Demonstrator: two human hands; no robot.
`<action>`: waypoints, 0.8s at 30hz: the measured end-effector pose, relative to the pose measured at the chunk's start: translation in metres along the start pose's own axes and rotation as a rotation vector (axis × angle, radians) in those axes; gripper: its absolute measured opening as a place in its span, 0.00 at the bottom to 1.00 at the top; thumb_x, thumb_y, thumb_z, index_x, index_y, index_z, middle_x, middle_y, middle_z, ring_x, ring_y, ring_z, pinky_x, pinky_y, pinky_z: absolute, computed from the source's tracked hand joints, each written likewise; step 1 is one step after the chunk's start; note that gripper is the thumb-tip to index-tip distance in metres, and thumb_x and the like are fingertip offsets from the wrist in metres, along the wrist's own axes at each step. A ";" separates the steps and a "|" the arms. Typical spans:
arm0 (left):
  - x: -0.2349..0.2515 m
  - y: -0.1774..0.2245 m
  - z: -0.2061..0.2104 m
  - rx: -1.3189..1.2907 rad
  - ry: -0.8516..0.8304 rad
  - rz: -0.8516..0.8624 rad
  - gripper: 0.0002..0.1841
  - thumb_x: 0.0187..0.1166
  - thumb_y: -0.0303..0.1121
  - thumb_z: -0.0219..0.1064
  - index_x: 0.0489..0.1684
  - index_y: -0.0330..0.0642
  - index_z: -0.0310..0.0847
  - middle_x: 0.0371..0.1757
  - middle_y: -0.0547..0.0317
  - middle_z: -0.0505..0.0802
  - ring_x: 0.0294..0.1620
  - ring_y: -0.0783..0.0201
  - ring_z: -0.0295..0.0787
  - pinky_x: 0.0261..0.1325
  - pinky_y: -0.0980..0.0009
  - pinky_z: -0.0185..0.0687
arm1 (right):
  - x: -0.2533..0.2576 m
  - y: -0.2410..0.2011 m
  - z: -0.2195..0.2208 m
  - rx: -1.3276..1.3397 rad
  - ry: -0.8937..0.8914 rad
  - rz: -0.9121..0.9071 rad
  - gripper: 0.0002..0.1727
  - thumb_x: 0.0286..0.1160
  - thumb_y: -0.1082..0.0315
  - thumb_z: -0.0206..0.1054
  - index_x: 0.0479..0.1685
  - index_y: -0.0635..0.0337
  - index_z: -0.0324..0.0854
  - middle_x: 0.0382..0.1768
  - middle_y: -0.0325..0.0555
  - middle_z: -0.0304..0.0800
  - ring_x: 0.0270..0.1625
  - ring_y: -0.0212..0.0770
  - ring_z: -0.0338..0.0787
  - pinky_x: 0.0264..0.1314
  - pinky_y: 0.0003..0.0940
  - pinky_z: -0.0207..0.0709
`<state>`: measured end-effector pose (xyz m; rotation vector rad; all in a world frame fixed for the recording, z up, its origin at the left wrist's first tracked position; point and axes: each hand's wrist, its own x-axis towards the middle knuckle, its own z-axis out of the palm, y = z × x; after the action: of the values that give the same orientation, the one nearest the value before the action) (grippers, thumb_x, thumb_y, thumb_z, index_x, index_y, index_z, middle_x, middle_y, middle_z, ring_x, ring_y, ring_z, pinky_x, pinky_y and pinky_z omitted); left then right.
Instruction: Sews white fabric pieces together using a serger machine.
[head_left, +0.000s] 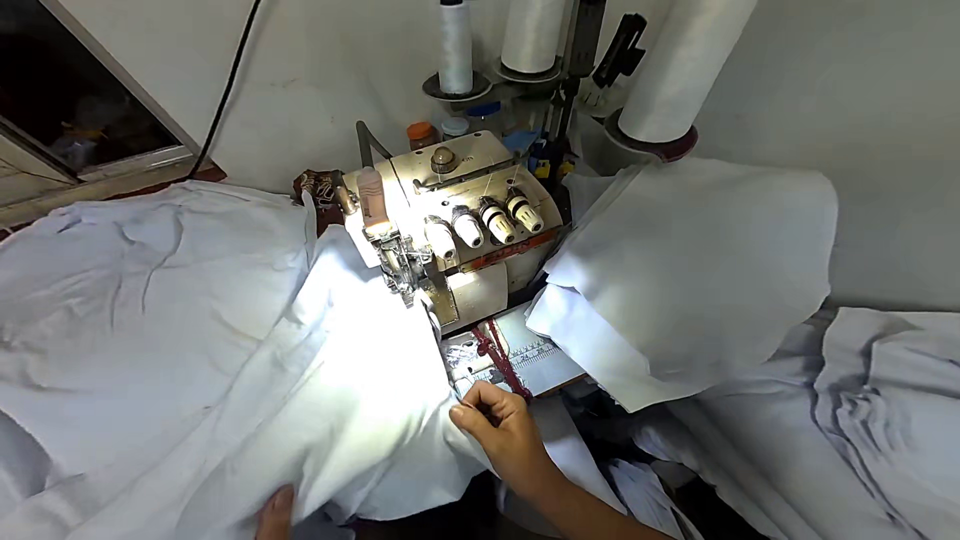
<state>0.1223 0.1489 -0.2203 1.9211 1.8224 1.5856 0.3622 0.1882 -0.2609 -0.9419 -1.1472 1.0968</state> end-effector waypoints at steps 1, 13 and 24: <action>0.013 0.001 0.003 0.057 0.009 0.039 0.17 0.81 0.28 0.67 0.42 0.12 0.82 0.44 0.43 0.93 0.54 0.85 0.87 0.64 0.86 0.78 | 0.007 -0.002 0.003 -0.012 0.028 0.001 0.09 0.78 0.69 0.66 0.28 0.59 0.81 0.22 0.29 0.78 0.27 0.18 0.76 0.32 0.15 0.70; 0.162 -0.062 0.065 0.222 -0.580 0.177 0.25 0.82 0.50 0.62 0.40 0.29 0.88 0.39 0.37 0.92 0.47 0.38 0.90 0.51 0.29 0.76 | 0.074 -0.010 0.036 -0.007 0.231 0.038 0.14 0.75 0.73 0.67 0.20 0.55 0.74 0.12 0.32 0.66 0.15 0.24 0.65 0.19 0.19 0.57; 0.017 -0.004 0.110 0.161 -0.177 0.613 0.15 0.81 0.52 0.65 0.60 0.64 0.79 0.64 0.54 0.79 0.70 0.49 0.71 0.75 0.49 0.55 | 0.052 -0.015 0.018 0.228 0.151 0.266 0.05 0.79 0.72 0.69 0.35 0.62 0.85 0.23 0.38 0.82 0.26 0.26 0.79 0.33 0.20 0.74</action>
<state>0.1893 0.2264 -0.2643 2.7829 1.4017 1.3474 0.3505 0.2362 -0.2319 -0.9968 -0.7694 1.3156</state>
